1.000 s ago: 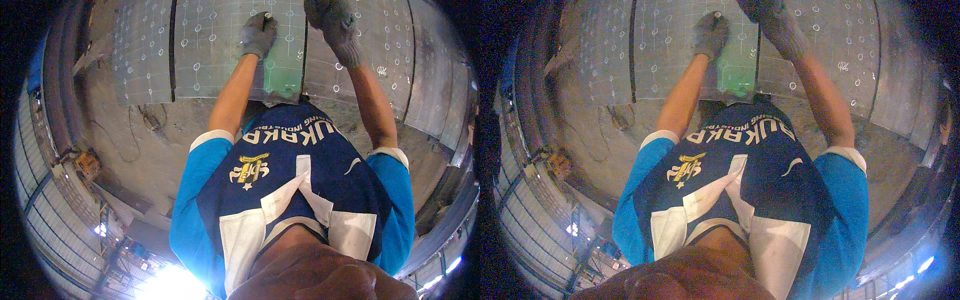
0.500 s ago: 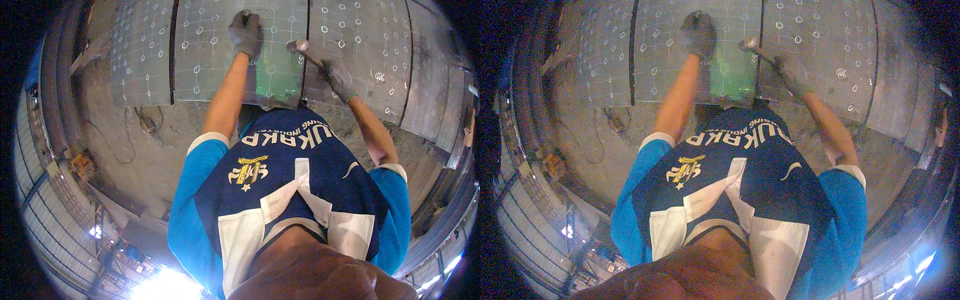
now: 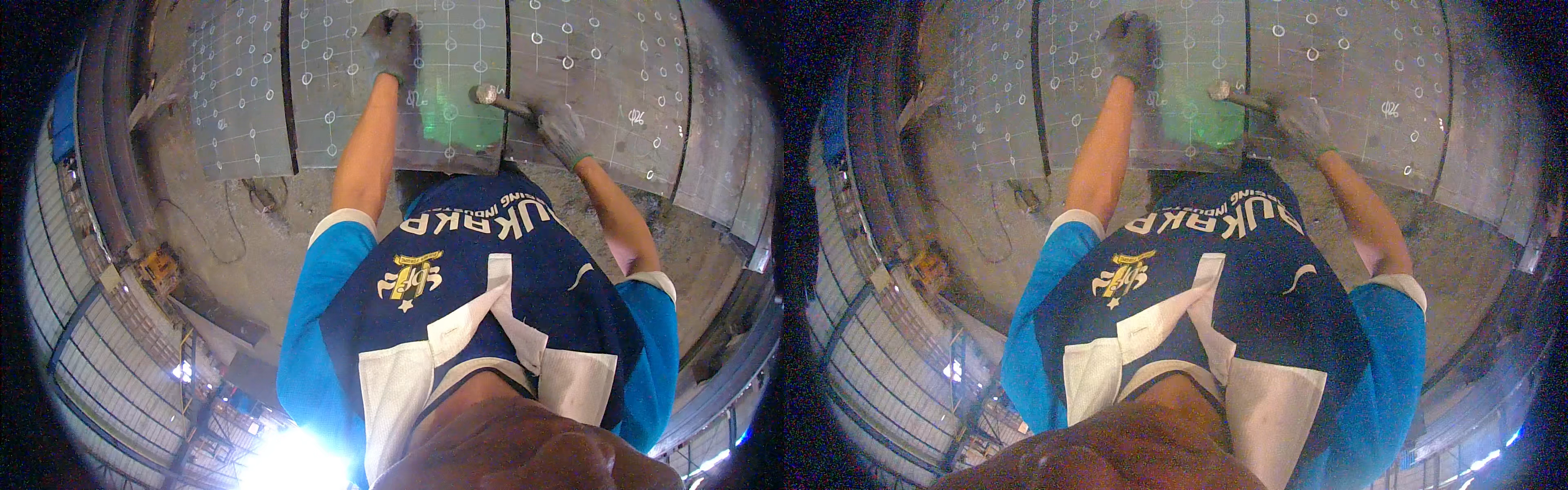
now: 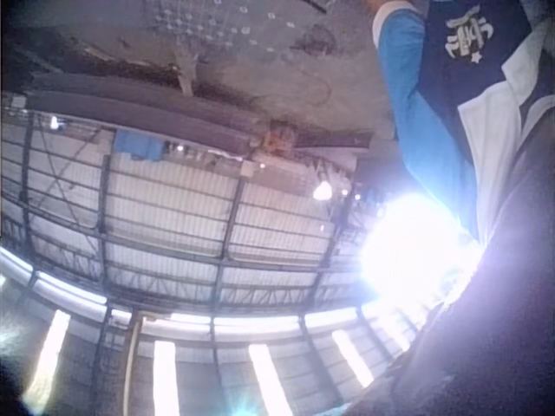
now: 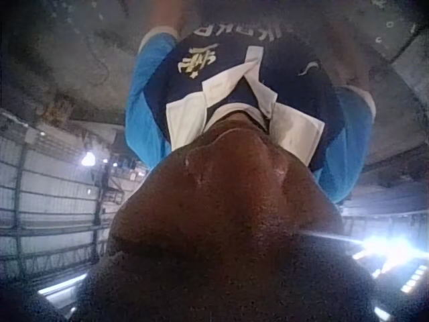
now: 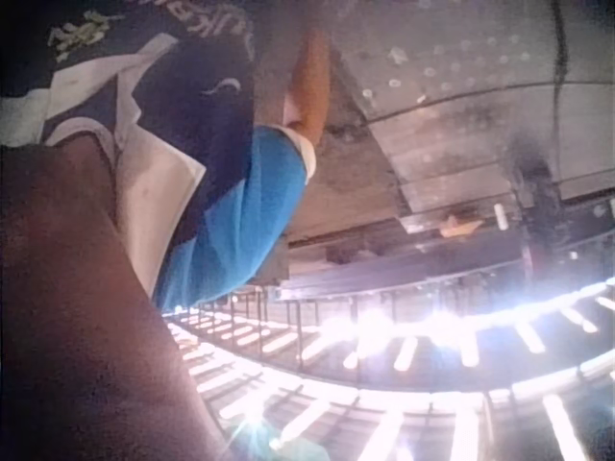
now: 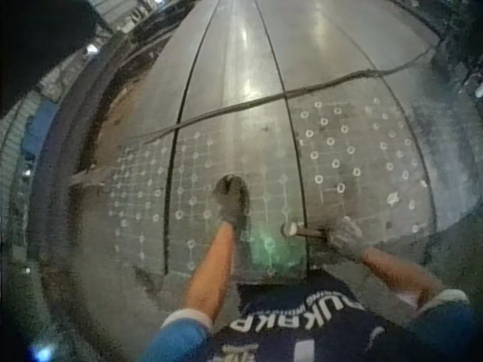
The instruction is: The person uses a hammer to repeatedly strike marked circular spots on large metal sheets laid out on the floor. The person moves between different sections of the sheets, continuing to hammer the marked points.
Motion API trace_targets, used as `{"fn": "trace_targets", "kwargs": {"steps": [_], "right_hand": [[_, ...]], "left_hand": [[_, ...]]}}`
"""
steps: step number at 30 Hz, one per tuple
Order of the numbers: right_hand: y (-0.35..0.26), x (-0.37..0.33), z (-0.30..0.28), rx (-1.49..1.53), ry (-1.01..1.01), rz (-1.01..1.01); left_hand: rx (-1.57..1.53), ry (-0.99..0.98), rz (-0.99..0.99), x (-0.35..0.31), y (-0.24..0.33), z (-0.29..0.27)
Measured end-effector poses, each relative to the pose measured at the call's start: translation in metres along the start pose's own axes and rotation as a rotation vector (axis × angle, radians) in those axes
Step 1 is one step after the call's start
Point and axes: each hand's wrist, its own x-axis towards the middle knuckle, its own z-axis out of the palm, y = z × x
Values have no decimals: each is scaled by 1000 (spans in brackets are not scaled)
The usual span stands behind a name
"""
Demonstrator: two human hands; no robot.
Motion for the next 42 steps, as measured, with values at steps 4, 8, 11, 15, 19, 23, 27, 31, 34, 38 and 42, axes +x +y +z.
{"fn": "trace_targets", "kwargs": {"steps": [4, 8, 11, 15, 19, 23, 27, 31, 34, 38, 42], "right_hand": [[-1, 7, -5, -48, -52, -4], [30, -11, 36, -214, -81, -94], [32, -14, 46, -180, 19, -141], [37, -24, 61, -106, 251, -203], [37, -22, 64, -194, 286, -240], [36, -17, 57, -167, 46, -122], [15, 3, 19, -102, -200, 9], [-53, 67, -92, 362, 37, -27], [-85, 110, -130, 673, 446, -153], [-75, 173, -122, 719, 563, -252], [2, 219, -34, 273, 436, -192]], "left_hand": [[-60, -60, -14, 11, -18, -6], [-102, -108, -8, 19, -25, -5], [31, -80, 29, 11, -12, 0], [439, -36, 78, -8, 21, 8], [-32, -124, 75, 21, -25, -6], [-39, -119, 150, 20, -27, 0], [-110, -153, 193, 29, -39, 1], [373, -78, 227, 39, -59, -14], [624, -87, 295, 27, -48, -11], [721, -100, 384, 14, -36, -12], [770, -131, 451, 22, -36, 2]]}}
